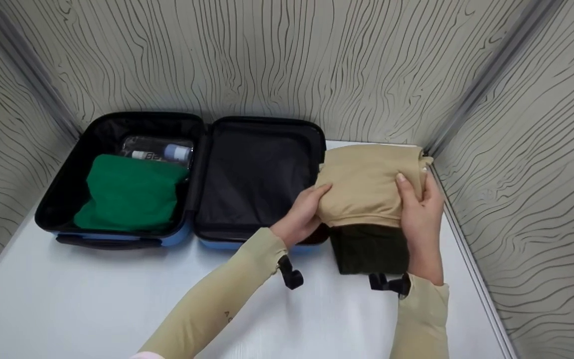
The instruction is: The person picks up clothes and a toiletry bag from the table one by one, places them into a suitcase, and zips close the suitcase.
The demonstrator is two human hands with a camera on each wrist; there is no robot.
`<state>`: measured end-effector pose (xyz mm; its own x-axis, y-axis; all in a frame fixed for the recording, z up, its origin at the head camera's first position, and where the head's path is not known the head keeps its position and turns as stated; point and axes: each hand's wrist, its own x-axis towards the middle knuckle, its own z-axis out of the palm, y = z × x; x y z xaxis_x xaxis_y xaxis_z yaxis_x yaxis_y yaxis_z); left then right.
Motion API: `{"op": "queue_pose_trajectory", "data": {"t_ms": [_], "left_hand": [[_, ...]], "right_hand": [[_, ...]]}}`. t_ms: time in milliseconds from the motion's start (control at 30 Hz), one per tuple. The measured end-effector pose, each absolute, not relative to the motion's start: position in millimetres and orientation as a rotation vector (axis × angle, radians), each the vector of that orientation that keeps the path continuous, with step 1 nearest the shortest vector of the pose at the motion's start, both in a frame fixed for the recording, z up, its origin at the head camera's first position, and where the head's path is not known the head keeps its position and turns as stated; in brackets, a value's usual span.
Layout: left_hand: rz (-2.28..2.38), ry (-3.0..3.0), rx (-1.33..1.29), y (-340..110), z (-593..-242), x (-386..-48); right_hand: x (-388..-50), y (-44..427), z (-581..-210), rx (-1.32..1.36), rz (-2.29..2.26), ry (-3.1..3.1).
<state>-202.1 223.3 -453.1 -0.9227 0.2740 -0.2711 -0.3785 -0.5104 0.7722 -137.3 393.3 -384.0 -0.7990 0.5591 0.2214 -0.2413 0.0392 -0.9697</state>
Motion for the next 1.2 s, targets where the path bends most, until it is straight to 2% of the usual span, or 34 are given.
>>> {"op": "queue_pose_trajectory", "data": {"t_ms": [700,1200], "left_hand": [[2.445,1.714,0.058,169,-433,-232],[2.443,1.794,0.106,121,-422,-246]], "right_hand": [[-160,384,-399,-0.417,1.776,-1.999],[-183,355,-419,-0.199,1.710,-2.177]]}}
